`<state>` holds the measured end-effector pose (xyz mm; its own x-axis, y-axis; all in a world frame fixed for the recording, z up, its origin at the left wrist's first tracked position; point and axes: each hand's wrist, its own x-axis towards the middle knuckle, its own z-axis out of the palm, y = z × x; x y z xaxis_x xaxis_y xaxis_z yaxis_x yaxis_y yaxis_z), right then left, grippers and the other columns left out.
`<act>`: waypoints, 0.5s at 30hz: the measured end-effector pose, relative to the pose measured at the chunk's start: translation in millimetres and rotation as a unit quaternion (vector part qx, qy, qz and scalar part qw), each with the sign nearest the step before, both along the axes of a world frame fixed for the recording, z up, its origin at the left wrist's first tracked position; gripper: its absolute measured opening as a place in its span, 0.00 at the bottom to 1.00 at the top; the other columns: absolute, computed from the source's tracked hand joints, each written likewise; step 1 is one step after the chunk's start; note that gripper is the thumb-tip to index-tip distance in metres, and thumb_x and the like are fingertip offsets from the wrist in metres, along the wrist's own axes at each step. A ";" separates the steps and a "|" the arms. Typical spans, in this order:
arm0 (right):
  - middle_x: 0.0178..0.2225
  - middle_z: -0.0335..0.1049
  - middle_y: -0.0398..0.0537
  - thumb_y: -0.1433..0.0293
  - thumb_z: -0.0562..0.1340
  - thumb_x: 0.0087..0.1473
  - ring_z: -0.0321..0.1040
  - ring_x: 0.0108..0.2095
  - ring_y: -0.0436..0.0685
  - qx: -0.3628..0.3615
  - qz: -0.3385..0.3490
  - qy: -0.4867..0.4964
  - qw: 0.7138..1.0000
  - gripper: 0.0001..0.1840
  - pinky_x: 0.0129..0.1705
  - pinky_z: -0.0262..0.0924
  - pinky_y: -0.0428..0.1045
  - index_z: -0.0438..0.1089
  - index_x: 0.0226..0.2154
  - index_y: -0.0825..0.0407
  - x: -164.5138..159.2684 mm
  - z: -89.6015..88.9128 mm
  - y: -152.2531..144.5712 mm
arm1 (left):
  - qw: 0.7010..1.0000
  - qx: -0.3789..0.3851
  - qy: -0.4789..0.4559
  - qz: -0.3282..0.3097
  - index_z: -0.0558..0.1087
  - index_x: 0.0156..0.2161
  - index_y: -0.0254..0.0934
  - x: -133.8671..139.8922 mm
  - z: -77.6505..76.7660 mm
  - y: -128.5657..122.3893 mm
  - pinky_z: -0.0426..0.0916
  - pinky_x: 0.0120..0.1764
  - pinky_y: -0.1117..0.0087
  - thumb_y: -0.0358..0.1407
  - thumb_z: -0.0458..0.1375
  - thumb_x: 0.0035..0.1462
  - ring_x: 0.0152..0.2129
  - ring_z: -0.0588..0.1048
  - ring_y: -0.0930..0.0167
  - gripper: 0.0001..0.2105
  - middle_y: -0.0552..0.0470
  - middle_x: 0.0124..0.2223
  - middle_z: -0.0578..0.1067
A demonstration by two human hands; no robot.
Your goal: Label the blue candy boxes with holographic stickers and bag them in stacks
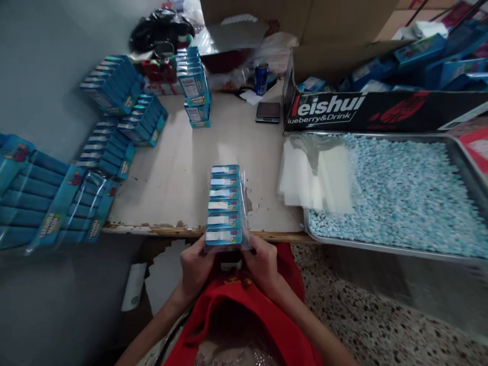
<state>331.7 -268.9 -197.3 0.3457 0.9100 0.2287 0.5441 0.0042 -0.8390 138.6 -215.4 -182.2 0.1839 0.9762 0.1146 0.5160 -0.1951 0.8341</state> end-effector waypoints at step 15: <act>0.55 0.78 0.59 0.49 0.70 0.53 0.80 0.49 0.67 -0.084 0.046 0.287 0.953 0.36 0.46 0.76 0.60 0.69 0.60 0.45 57.2 5.6 2.2 | 0.956 -0.167 -0.234 -0.054 0.49 0.77 0.43 -8.7 33.5 1.8 0.60 0.71 0.54 0.59 0.72 0.49 0.72 0.59 0.54 0.59 0.40 0.75 0.58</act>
